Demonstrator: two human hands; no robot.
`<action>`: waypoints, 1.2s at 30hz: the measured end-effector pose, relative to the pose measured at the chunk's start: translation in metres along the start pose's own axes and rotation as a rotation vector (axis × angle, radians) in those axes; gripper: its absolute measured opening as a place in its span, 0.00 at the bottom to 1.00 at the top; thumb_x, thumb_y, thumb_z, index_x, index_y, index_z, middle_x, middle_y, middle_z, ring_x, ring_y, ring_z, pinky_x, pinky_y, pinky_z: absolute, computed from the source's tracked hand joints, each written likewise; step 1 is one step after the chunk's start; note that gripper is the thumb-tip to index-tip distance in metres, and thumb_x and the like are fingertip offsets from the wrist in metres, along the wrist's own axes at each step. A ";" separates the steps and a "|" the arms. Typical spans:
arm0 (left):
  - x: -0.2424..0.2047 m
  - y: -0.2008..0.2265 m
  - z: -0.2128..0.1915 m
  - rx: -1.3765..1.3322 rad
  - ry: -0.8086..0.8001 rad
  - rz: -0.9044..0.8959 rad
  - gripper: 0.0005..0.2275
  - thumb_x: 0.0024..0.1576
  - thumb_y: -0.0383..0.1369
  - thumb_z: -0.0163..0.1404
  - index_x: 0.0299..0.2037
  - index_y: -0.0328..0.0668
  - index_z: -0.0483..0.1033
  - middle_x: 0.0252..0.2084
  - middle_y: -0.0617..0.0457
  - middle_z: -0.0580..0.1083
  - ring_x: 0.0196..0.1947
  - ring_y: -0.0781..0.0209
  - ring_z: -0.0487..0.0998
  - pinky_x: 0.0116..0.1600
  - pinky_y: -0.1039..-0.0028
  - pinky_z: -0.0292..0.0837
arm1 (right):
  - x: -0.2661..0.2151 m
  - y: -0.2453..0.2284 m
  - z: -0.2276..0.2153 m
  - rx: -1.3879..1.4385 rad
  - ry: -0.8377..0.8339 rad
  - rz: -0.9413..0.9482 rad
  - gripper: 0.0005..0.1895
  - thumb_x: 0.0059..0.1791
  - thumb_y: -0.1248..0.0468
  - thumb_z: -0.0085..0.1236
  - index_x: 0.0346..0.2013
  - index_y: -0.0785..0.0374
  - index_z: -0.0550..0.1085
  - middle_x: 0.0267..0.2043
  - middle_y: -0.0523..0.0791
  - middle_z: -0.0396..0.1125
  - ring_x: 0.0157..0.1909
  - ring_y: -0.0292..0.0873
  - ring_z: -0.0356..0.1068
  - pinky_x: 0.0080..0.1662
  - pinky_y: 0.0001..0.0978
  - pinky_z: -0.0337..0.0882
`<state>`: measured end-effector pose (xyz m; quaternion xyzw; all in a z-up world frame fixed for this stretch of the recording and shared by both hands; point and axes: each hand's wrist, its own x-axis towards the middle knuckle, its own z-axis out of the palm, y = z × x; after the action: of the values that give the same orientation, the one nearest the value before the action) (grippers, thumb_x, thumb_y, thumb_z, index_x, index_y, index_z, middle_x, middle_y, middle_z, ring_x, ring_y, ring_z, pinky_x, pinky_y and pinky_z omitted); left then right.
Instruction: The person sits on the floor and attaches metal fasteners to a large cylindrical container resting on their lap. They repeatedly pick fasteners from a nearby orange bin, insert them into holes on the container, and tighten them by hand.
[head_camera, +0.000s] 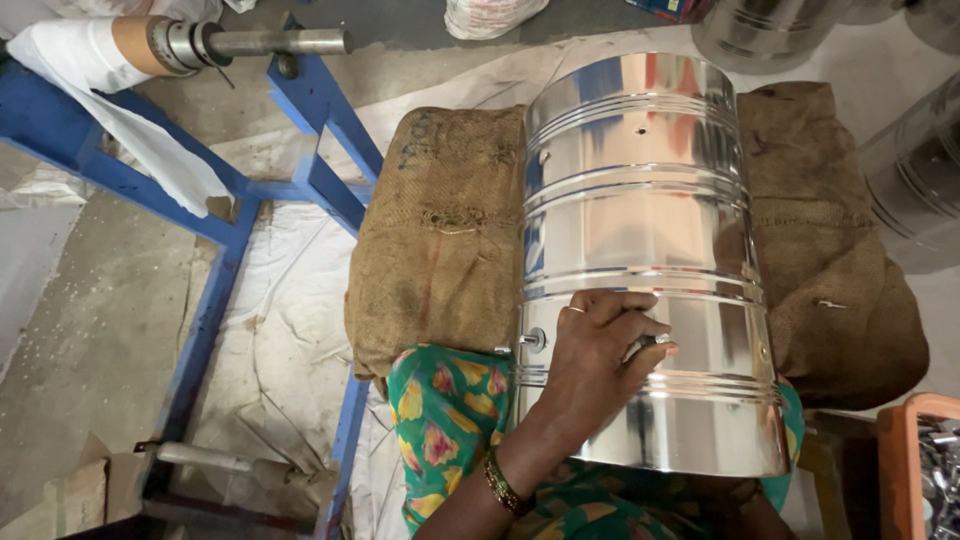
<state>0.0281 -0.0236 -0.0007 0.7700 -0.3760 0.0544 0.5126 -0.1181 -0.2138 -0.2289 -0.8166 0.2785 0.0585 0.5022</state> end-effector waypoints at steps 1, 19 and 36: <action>0.000 0.000 0.001 0.007 0.000 0.002 0.08 0.55 0.32 0.62 0.40 0.39 0.80 0.52 0.50 0.77 0.54 0.53 0.74 0.59 0.63 0.66 | 0.000 0.000 0.000 0.000 0.000 0.000 0.16 0.50 0.62 0.57 0.49 0.67 0.75 0.45 0.54 0.74 0.47 0.51 0.74 0.48 0.43 0.75; -0.001 -0.001 0.000 0.008 0.004 0.005 0.08 0.55 0.32 0.62 0.40 0.40 0.80 0.53 0.51 0.77 0.54 0.53 0.73 0.59 0.63 0.65 | -0.001 0.002 0.000 0.007 0.012 0.004 0.16 0.50 0.61 0.57 0.49 0.67 0.75 0.46 0.55 0.75 0.47 0.52 0.74 0.49 0.44 0.75; -0.001 -0.001 0.000 0.011 -0.007 -0.005 0.08 0.55 0.32 0.62 0.40 0.40 0.80 0.53 0.51 0.77 0.54 0.53 0.72 0.58 0.62 0.65 | -0.002 0.004 0.002 0.005 0.002 0.014 0.17 0.50 0.60 0.57 0.49 0.67 0.75 0.46 0.55 0.75 0.48 0.53 0.74 0.49 0.45 0.75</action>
<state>0.0280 -0.0223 -0.0022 0.7738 -0.3756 0.0523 0.5074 -0.1215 -0.2126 -0.2321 -0.8134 0.2849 0.0604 0.5035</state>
